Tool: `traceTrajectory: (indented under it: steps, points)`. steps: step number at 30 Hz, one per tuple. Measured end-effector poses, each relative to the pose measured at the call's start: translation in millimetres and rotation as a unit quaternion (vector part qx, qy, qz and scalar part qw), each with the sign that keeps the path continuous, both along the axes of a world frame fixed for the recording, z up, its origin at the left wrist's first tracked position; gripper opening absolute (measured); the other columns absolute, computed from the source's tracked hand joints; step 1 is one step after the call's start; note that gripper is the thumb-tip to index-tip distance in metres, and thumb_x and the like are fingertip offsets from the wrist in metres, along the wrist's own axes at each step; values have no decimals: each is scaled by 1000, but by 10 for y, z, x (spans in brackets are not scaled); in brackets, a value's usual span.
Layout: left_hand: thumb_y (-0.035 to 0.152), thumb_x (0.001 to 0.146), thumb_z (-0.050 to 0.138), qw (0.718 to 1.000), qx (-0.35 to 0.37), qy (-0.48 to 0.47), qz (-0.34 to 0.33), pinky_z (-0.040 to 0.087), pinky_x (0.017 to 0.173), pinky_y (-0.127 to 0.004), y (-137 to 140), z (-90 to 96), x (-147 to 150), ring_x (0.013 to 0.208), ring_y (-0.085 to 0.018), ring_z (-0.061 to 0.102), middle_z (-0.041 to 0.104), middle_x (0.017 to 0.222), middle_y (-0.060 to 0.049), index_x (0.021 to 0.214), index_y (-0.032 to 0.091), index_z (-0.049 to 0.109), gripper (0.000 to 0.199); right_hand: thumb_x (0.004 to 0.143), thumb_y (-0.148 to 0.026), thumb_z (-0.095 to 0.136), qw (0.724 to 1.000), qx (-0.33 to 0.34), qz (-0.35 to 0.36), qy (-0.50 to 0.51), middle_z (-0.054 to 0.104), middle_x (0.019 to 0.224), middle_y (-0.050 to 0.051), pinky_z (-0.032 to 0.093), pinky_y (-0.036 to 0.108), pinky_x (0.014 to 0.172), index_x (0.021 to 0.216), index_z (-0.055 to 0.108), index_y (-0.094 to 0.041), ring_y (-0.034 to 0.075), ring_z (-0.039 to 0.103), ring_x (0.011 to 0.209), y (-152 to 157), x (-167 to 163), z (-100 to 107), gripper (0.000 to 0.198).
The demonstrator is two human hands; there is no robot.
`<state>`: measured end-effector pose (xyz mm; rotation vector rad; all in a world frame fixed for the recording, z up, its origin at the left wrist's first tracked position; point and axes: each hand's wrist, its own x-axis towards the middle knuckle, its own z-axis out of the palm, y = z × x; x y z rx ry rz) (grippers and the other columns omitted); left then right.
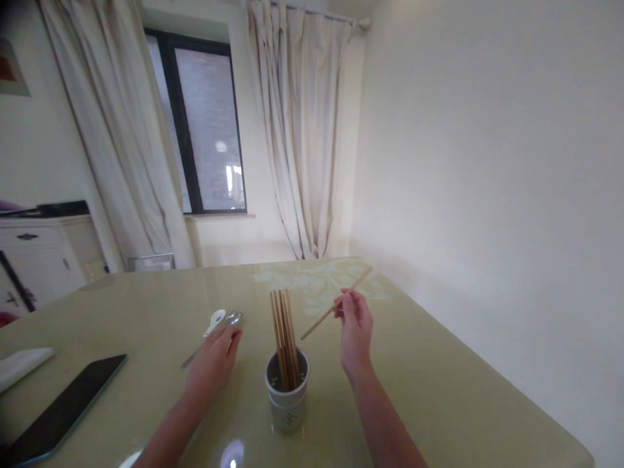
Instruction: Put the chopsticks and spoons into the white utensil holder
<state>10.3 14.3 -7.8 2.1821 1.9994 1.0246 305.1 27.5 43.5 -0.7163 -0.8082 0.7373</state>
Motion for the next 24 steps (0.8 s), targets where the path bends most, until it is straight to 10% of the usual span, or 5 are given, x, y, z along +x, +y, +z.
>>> traceTrajectory:
  steps: [4, 10, 24]
  points:
    - [12, 100, 40, 973, -45, 195, 117, 52, 96, -42, 14, -70, -245, 113, -32, 68, 75, 121, -15, 116, 19, 73, 38, 75, -56, 92, 998, 39, 24, 39, 68, 80, 1, 48, 26, 62, 97, 76, -24, 14, 57, 67, -66, 167, 141, 43]
    - [9, 100, 38, 957, -93, 239, 138, 54, 92, -39, -10, -140, -226, 112, -30, 71, 77, 115, -14, 108, 20, 74, 39, 81, -54, 89, 979, 8, 157, -128, 70, 76, 3, 49, 30, 64, 93, 80, -22, 17, 58, 68, -220, -150, 101, 35]
    - [36, 97, 47, 981, -67, -174, -59, 58, 90, -40, 73, -131, 66, 98, -27, 73, 78, 104, -11, 99, 20, 70, 28, 79, -72, 81, 944, -131, 244, -183, 67, 70, 2, 41, 28, 59, 78, 78, -19, 17, 56, 65, -36, -419, -330, 54]
